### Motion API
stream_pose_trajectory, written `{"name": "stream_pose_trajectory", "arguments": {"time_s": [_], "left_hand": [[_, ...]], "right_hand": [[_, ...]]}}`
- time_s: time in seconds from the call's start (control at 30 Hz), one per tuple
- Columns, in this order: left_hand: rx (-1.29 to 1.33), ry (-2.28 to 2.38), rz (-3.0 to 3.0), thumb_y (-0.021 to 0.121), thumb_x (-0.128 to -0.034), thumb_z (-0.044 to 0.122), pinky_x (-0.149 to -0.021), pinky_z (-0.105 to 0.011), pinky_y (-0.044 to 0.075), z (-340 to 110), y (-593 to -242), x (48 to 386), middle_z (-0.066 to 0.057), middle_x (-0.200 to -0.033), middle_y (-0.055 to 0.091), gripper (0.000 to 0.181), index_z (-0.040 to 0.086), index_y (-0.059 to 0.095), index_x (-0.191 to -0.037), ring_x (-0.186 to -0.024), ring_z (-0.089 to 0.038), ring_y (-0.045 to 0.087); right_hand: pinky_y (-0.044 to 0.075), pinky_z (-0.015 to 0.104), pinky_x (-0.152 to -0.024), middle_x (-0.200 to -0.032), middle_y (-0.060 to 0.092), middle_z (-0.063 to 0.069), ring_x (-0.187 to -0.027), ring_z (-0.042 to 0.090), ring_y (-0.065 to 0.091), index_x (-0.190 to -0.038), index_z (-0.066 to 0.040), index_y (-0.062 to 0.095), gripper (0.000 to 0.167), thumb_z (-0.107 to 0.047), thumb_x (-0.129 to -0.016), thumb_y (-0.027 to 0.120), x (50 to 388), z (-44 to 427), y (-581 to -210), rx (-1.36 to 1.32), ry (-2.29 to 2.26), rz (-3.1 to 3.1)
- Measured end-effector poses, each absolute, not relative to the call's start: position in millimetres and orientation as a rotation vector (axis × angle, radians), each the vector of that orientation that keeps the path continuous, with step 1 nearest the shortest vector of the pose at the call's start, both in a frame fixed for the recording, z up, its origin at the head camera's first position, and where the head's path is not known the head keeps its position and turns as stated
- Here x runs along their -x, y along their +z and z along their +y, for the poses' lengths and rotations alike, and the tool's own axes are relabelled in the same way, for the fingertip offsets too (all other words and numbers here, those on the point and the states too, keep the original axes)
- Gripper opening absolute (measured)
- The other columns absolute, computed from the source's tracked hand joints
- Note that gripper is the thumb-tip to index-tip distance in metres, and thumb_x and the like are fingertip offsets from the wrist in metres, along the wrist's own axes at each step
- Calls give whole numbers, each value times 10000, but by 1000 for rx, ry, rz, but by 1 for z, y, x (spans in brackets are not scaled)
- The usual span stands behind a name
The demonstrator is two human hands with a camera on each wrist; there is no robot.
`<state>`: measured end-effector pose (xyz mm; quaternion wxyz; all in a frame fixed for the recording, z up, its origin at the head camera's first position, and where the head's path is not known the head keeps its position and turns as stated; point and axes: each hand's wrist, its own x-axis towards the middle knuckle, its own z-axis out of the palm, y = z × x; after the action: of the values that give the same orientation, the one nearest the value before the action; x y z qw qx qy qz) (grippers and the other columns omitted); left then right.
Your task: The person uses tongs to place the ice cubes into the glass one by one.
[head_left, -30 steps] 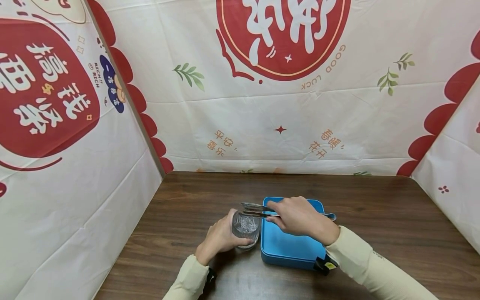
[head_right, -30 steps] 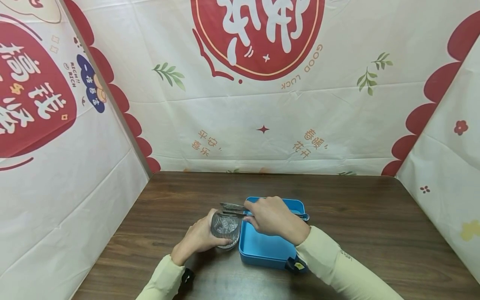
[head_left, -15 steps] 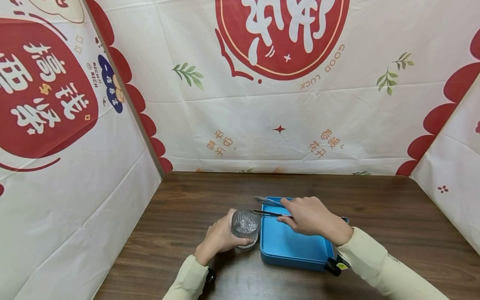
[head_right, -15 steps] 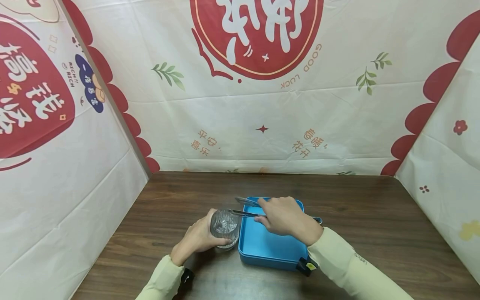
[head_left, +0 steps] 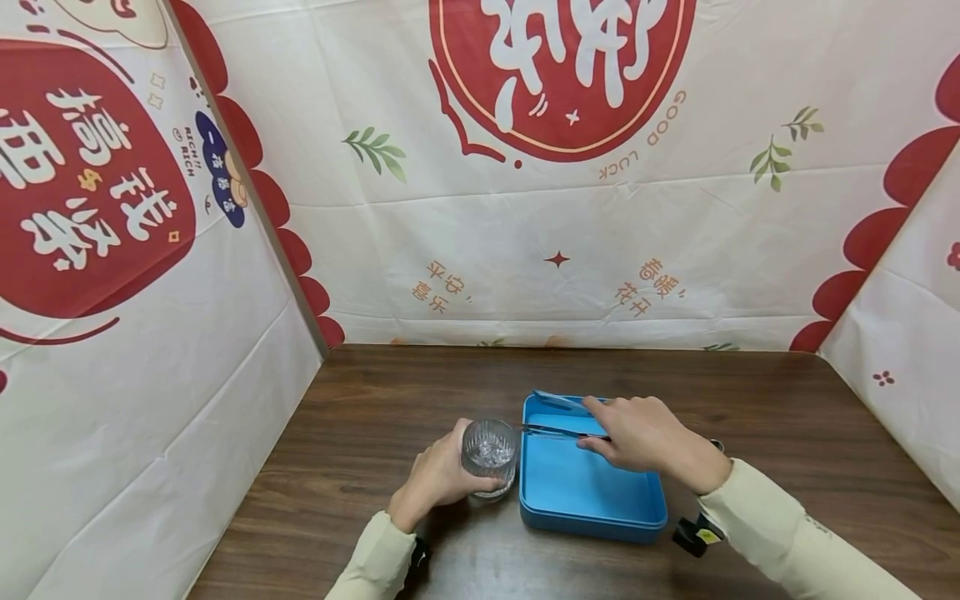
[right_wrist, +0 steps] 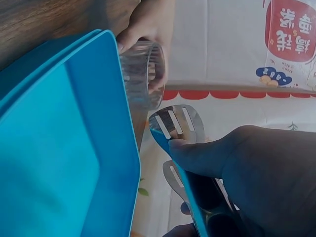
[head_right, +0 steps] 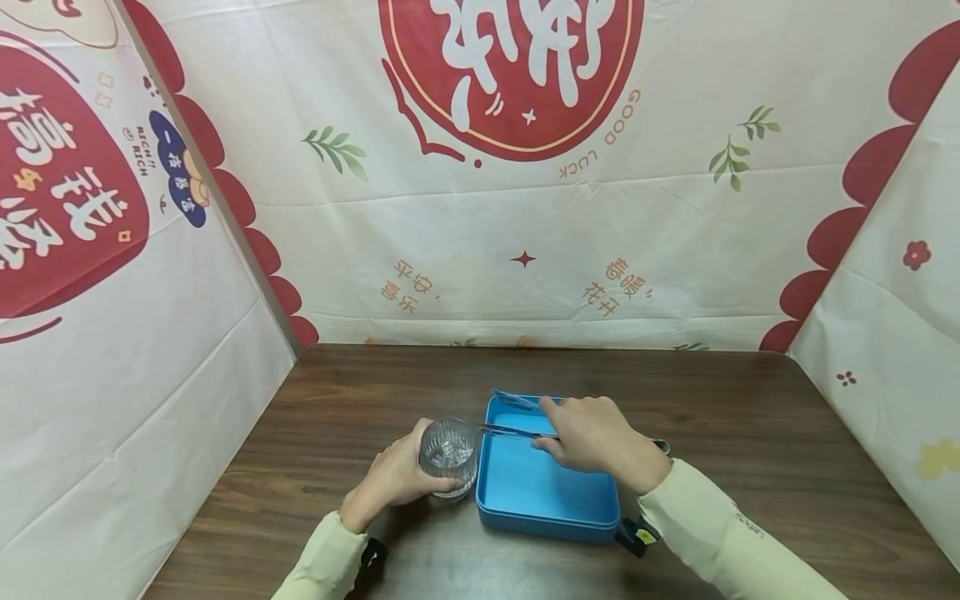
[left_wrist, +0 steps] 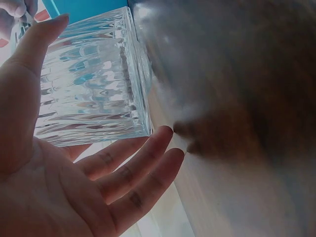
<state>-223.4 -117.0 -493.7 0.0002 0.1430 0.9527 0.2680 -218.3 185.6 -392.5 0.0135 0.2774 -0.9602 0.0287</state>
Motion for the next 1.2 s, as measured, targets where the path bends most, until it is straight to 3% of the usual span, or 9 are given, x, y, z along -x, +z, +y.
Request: {"name": "stream_pose_trajectory", "arguments": {"time_s": [0.3,0.53,0.77,1.2], "left_hand": [[-448,851,2989,854,-633,600,-692,-415,507,-117,-493,223,14,-1073,666,833,177,500,-1256,-919,-204,659],[-443,849,2991,852,-631,605,-685,-406,505,-117,-494,222,20,-1062,663,834,176,496,-1251,-907,-195,655],[-438,855,2984,842,-632,621,-687,-406,503,-117,-494,223,22,-1073,661,844,184,491,-1262,-915,-191,653],[-441,855,2978,849,-634,609,-713,-428,512,-117,-492,224,11,-1105,667,869,179,485,-1296,-937,-206,658]], "right_hand": [[397,235,-455,-864,712,65,-585,118,595,-1323,-24,566,658,-500,-883,682,217,203,-396,-838,54,-2996],[361,247,-443,-765,666,19,-518,84,492,-1343,-26,562,699,-532,-874,675,217,215,-399,-794,16,-3051],[316,252,-432,-591,496,-66,-485,79,426,-1341,-31,572,676,-503,-872,688,217,223,-404,-766,-10,-3077],[372,271,-447,-677,583,-4,-538,122,469,-1303,2,579,631,-436,-870,717,225,243,-417,-729,-30,-3127]]}}
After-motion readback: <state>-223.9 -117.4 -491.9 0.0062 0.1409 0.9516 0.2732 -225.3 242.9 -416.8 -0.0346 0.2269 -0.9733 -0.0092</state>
